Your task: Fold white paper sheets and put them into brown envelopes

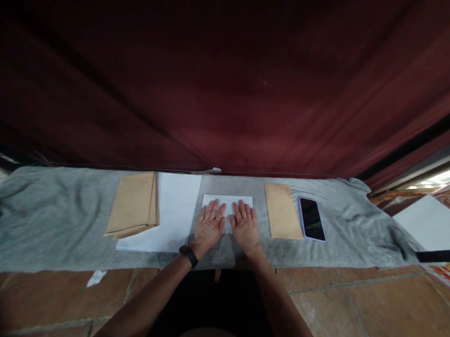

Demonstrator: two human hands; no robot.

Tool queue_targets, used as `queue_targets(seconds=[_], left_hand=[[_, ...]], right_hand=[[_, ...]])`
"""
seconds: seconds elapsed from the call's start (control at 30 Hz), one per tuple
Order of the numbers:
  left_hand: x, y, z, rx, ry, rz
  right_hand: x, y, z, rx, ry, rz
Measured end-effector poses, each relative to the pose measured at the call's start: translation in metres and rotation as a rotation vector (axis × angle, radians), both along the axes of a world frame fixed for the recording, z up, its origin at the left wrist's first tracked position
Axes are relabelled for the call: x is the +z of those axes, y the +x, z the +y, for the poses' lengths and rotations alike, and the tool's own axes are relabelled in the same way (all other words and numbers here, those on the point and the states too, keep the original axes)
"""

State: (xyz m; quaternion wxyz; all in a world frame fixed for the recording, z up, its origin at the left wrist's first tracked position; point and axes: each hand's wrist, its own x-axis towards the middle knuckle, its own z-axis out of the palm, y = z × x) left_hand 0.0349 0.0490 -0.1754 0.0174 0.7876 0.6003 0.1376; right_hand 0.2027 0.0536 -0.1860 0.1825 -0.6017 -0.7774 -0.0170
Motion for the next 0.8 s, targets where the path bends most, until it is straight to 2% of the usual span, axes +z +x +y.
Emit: queue_targets(seconds=[0.23, 0.53, 0.8], left_hand=[[0.0025, 0.0017, -0.0006, 0.012, -0.004, 0.003], [-0.0025, 0.0005, 0.0002, 0.008, 0.024, 0.006], [-0.0021, 0.0008, 0.0010, 0.012, -0.006, -0.001]], right_hand=[[-0.0001, -0.0017, 0.0039, -0.041, 0.017, 0.004], [-0.0034, 0.0033, 0.0017, -0.032, 0.017, 0.003], [-0.0027, -0.0056, 0.0054, -0.067, 0.017, 0.004]])
